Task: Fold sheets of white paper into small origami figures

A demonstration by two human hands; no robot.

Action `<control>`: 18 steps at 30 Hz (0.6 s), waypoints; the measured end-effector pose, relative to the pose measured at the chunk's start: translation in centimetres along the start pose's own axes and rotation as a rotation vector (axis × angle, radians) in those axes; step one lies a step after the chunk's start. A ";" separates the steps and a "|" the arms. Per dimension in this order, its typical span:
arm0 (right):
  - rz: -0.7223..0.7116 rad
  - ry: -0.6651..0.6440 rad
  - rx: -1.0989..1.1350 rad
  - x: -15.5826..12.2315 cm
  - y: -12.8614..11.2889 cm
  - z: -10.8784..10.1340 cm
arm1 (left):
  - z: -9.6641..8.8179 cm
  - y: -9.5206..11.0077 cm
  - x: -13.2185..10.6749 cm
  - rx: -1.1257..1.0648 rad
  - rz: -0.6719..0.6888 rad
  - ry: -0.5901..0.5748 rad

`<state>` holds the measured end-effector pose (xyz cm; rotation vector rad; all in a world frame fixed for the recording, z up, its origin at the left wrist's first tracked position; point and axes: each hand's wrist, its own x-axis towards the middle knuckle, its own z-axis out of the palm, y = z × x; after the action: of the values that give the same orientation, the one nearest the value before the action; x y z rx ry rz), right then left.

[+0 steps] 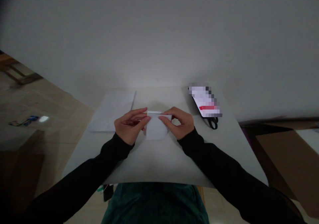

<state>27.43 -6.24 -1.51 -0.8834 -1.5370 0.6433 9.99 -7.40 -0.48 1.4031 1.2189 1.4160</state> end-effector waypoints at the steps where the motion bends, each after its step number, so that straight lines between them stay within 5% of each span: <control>1: -0.011 -0.013 -0.020 -0.1 -0.2 -0.1 | 0.0 0.0 0.0 -0.005 0.004 0.002; 10: -0.105 0.125 -0.022 0.0 -0.9 -0.1 | 0.6 0.9 -1.1 0.005 0.083 -0.058; 18: -0.191 0.104 -0.022 0.1 -1.0 -0.2 | 0.6 0.5 -1.0 -0.013 0.168 -0.049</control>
<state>27.50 -6.74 -0.64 -0.7633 -1.5151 0.4368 10.69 -8.45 -0.30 1.5518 1.0805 1.4905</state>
